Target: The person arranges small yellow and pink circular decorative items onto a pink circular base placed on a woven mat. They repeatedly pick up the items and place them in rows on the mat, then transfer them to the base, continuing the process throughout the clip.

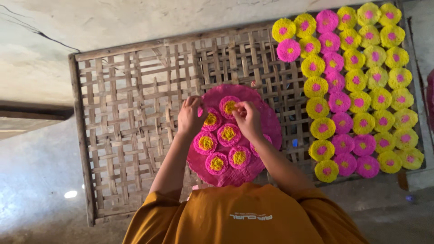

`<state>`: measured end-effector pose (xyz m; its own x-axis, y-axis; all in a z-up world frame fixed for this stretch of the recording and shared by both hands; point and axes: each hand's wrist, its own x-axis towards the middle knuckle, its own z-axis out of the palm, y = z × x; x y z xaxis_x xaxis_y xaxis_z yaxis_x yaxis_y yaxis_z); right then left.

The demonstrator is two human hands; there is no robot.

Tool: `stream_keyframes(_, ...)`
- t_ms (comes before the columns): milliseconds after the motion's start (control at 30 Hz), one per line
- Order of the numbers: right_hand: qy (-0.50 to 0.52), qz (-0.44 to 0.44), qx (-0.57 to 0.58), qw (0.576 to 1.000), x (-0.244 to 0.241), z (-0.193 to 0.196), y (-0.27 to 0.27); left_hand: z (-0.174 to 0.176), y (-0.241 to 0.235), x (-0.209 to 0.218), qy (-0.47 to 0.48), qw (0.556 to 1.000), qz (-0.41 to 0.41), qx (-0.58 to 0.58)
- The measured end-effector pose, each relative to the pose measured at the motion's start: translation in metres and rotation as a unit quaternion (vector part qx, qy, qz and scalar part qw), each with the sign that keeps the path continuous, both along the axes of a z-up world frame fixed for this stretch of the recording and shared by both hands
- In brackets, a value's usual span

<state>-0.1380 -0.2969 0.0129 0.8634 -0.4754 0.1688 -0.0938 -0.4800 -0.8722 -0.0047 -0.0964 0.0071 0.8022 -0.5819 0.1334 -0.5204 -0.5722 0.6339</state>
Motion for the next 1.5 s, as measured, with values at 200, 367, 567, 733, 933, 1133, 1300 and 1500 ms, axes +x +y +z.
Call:
stream_keyframes(200, 0.027, -0.011, -0.011, 1.0, 0.003, -0.007, 0.003, 0.016, -0.017, 0.015, -0.018, 0.996, 0.053, 0.067)
stream_keyframes(367, 0.032, -0.016, 0.017, 0.999, 0.002, -0.008, 0.002, 0.023, -0.019, 0.026, 0.081, 0.984, 0.021, 0.16)
stream_keyframes(567, -0.041, 0.008, 0.035, 0.999, -0.001, 0.005, 0.006, 0.034, -0.017, 0.014, 0.496, 0.857, -0.107, -0.083)
stream_keyframes(733, -0.002, -0.007, 0.208, 0.978, 0.0, 0.001, 0.003, 0.03, -0.012, 0.007, 0.601, 0.753, -0.119, -0.24)
stream_keyframes(933, 0.069, -0.112, 0.489, 0.862, -0.009, -0.005, -0.062, 0.026, 0.003, 0.037, 0.493, 0.845, -0.011, -0.209)
stream_keyframes(1133, 0.02, -0.136, 0.401, 0.906, 0.001, -0.026, -0.188, 0.044, -0.014, 0.017, -0.085, 0.982, 0.126, 0.109)
stream_keyframes(1300, 0.017, -0.139, 0.258, 0.956, 0.024, -0.065, -0.258, 0.043, -0.059, -0.043, 0.025, 0.989, -0.094, 0.115)
stream_keyframes(1500, 0.077, -0.173, -0.266, 0.945, 0.03, -0.05, -0.257, 0.032, -0.059, -0.054, 0.016, 0.987, -0.124, 0.1)
